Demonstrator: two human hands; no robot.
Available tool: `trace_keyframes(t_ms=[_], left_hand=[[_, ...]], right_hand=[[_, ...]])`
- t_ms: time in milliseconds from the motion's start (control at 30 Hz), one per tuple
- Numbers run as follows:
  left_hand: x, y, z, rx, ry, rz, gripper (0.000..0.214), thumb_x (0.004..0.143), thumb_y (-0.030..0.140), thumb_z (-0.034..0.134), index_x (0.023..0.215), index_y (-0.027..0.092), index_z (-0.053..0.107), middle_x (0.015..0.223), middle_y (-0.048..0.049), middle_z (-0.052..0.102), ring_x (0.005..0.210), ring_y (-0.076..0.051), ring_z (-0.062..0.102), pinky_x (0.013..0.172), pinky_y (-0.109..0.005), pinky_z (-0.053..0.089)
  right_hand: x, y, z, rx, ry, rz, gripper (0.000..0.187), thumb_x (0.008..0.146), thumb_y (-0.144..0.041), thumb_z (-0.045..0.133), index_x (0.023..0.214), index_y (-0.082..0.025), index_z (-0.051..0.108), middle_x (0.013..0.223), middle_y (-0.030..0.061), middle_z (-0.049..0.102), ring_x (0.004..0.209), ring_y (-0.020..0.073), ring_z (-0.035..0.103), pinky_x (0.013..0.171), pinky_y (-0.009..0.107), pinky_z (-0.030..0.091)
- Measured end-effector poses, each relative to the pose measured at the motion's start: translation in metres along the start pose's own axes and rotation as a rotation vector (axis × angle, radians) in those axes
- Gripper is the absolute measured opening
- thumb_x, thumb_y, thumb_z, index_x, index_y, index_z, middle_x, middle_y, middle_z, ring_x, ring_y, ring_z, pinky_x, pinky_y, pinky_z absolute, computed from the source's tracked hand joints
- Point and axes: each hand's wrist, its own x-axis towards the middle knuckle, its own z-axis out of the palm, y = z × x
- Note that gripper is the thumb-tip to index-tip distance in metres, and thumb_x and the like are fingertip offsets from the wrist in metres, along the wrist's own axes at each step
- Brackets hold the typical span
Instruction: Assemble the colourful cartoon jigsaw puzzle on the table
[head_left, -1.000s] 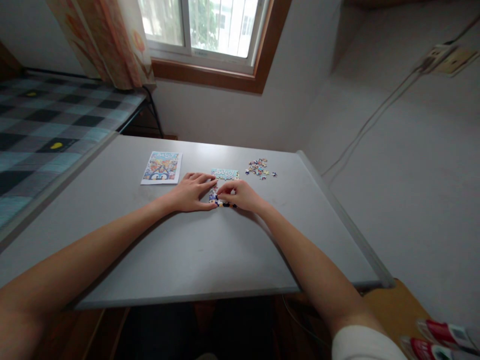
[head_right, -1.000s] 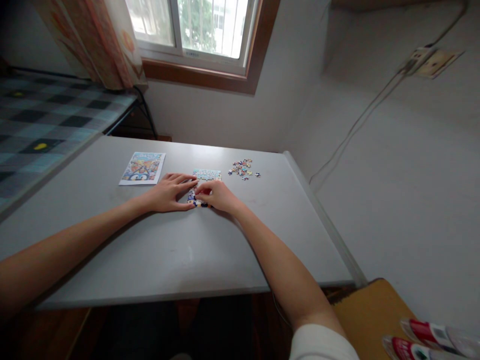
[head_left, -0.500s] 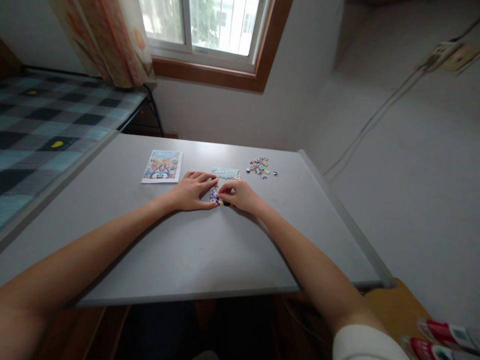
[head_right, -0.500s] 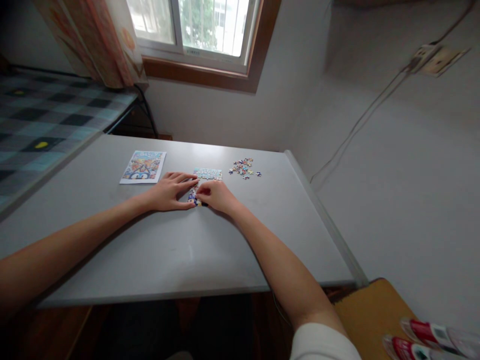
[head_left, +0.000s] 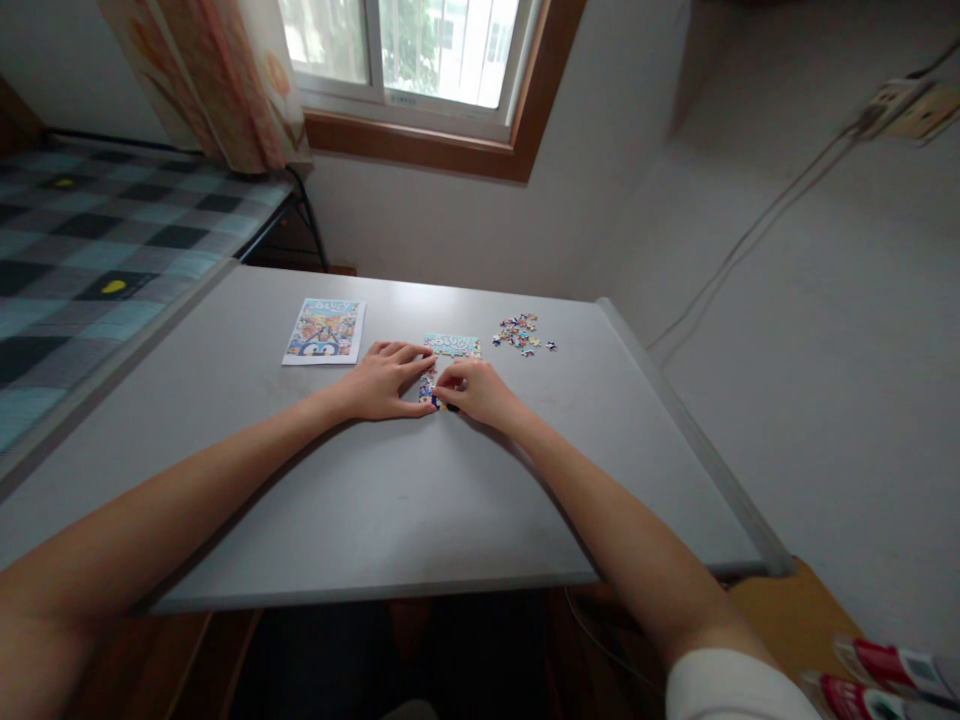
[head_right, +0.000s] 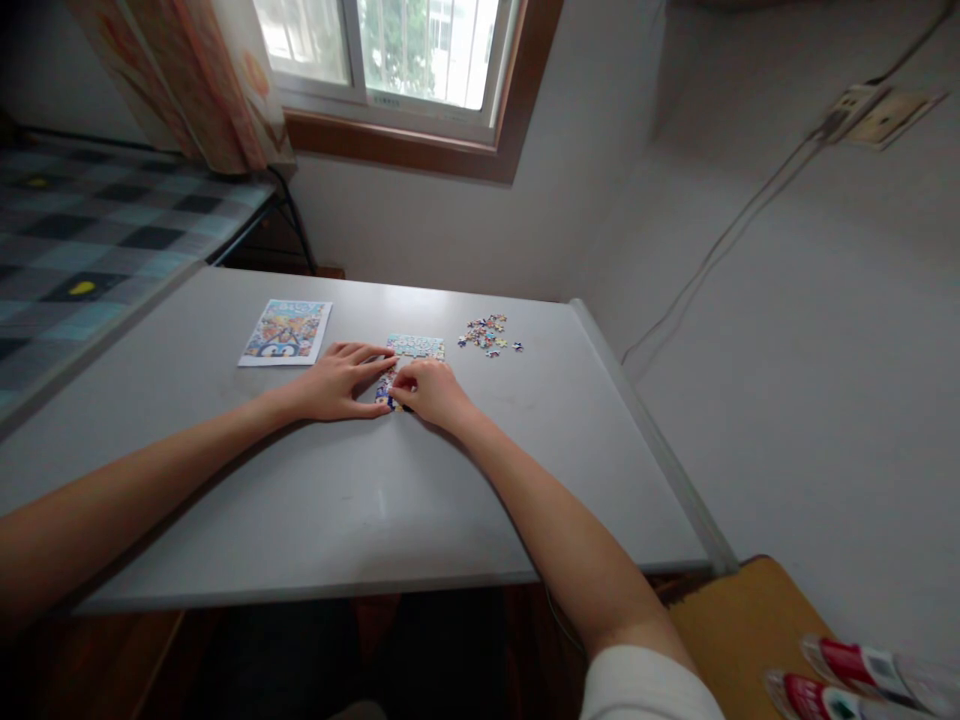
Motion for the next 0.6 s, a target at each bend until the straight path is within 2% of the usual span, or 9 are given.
trace_keyframes(t_ms=[200, 433, 600], left_hand=[[0.0000, 0.0001, -0.0001, -0.009, 0.000, 0.002, 0.066, 0.085, 0.065, 0.054, 0.137, 0.024, 0.056, 0.143, -0.0105, 0.053, 0.131, -0.032, 0.047, 0.110, -0.046, 0.029], [0.0009, 0.0003, -0.0003, -0.013, -0.009, -0.005, 0.063, 0.085, 0.065, 0.055, 0.136, 0.027, 0.057, 0.144, -0.0092, 0.053, 0.132, -0.032, 0.046, 0.111, -0.046, 0.027], [0.0002, -0.0012, 0.0006, -0.003, 0.000, 0.009, 0.065, 0.086, 0.066, 0.053, 0.136, 0.024, 0.057, 0.144, -0.0104, 0.053, 0.132, -0.032, 0.047, 0.111, -0.045, 0.027]], right_hand=[[0.0005, 0.0014, -0.0009, 0.000, -0.028, -0.069, 0.012, 0.080, -0.014, 0.072, 0.068, -0.017, 0.072, 0.069, 0.0009, 0.065, 0.069, 0.0120, 0.053, 0.075, 0.027, 0.040], [0.0015, 0.0078, 0.0037, -0.051, 0.007, -0.117, 0.010, 0.080, -0.017, 0.074, 0.070, -0.018, 0.074, 0.075, 0.0032, 0.065, 0.081, 0.0165, 0.055, 0.087, 0.033, 0.040], [0.0013, 0.0080, 0.0011, -0.001, -0.019, -0.095, 0.009, 0.081, -0.015, 0.071, 0.074, -0.017, 0.075, 0.075, 0.0025, 0.064, 0.076, 0.0139, 0.055, 0.083, 0.030, 0.042]])
